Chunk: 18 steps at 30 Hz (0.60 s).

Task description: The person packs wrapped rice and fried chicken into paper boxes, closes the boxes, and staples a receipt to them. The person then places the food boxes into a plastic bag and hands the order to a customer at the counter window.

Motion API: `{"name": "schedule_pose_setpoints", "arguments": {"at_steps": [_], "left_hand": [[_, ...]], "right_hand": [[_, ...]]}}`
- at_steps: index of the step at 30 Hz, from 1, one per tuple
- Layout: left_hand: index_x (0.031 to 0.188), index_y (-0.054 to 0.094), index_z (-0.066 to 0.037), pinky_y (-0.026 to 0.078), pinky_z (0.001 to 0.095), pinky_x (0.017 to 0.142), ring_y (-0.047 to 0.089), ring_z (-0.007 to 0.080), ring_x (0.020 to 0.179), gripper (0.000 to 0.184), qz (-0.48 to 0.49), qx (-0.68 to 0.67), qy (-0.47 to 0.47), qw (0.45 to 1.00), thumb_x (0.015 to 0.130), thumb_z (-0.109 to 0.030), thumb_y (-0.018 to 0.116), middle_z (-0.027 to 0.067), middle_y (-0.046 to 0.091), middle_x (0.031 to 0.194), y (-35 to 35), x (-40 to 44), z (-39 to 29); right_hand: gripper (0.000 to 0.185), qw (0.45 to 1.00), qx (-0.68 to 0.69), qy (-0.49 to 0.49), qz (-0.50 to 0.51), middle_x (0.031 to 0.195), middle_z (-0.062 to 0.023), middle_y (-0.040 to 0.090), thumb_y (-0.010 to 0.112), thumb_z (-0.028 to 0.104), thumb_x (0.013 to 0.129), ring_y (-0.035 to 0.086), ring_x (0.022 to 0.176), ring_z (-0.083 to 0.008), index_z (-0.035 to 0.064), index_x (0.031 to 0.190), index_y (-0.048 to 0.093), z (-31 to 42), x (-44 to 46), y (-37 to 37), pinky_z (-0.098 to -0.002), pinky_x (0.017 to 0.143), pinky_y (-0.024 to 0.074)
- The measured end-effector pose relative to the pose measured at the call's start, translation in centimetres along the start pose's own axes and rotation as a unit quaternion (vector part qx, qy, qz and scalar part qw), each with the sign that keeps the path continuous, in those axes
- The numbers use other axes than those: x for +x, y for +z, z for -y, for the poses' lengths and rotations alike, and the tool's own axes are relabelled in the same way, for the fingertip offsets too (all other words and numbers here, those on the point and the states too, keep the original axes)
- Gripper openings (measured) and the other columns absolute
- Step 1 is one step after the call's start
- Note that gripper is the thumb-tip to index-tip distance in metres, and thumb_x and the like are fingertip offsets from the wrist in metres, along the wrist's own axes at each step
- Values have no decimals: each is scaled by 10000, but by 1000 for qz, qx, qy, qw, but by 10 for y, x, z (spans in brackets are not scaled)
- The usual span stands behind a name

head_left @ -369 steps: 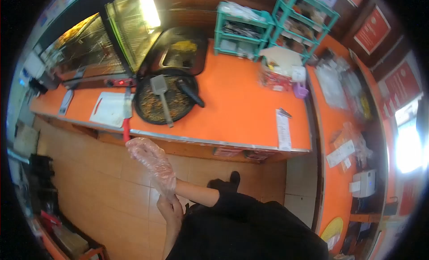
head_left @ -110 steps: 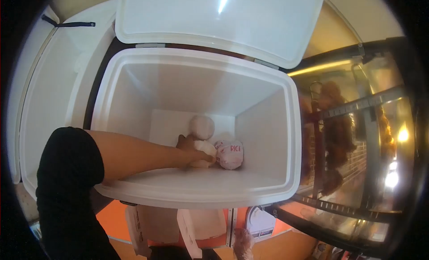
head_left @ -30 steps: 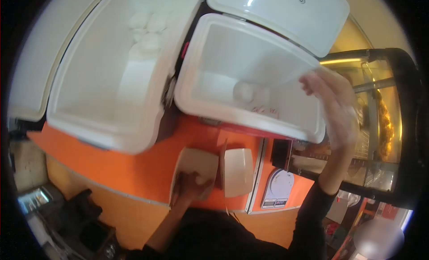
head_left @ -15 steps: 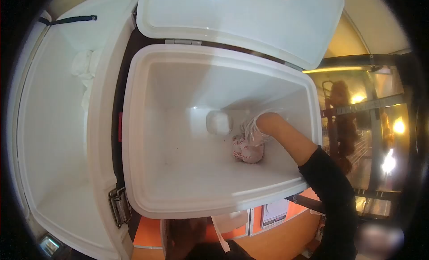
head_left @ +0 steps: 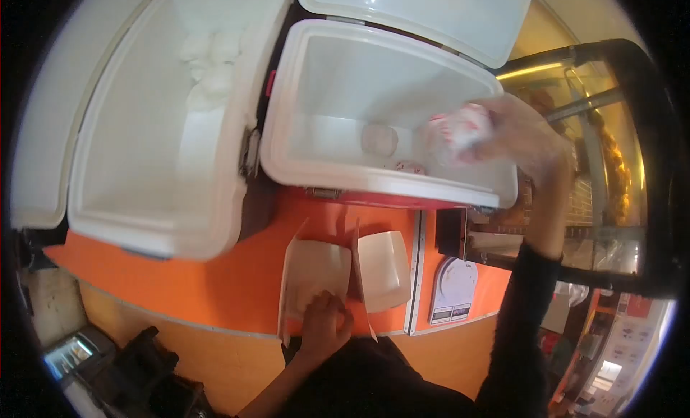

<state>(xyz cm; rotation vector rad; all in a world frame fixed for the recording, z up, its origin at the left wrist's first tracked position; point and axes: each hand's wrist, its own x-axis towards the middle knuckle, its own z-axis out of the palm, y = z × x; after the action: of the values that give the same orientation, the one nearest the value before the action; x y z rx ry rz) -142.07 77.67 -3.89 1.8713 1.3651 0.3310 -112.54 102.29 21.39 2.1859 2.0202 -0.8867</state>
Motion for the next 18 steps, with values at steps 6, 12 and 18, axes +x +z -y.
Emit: {"name": "schedule_pose_setpoints", "arguments": {"at_steps": [6, 12, 18], "left_hand": [[1076, 579, -4, 483, 405, 778, 604, 279, 916, 406, 375, -240, -69, 893, 854, -321, 703, 174, 590, 1063, 84, -54, 19], [1373, 372, -23, 487, 358, 793, 517, 235, 1045, 656, -229, -258, -45, 937, 885, -309, 703, 153, 474, 1188, 242, -38, 0], [1416, 338, -57, 496, 334, 767, 511, 224, 1021, 638, -458, -253, -66, 850, 920, -320, 641, 143, 469, 1179, 266, 2, -37]], "right_hand": [[489, 854, 517, -61, 1, 903, -21, 665, 852, 138, 607, 630, 835, -124, 38, 1049, 667, -8, -132, 97, -270, 781, 510], [369, 921, 352, -15, 167, 979, -48, 697, 767, 160, 759, 655, 871, -181, 60, 1103, 676, -101, -106, 293, -335, 829, 516], [270, 918, 318, -14, 236, 988, -18, 637, 702, 161, 797, 640, 898, -180, 75, 1048, 648, -106, -102, 363, -338, 666, 569]]}}
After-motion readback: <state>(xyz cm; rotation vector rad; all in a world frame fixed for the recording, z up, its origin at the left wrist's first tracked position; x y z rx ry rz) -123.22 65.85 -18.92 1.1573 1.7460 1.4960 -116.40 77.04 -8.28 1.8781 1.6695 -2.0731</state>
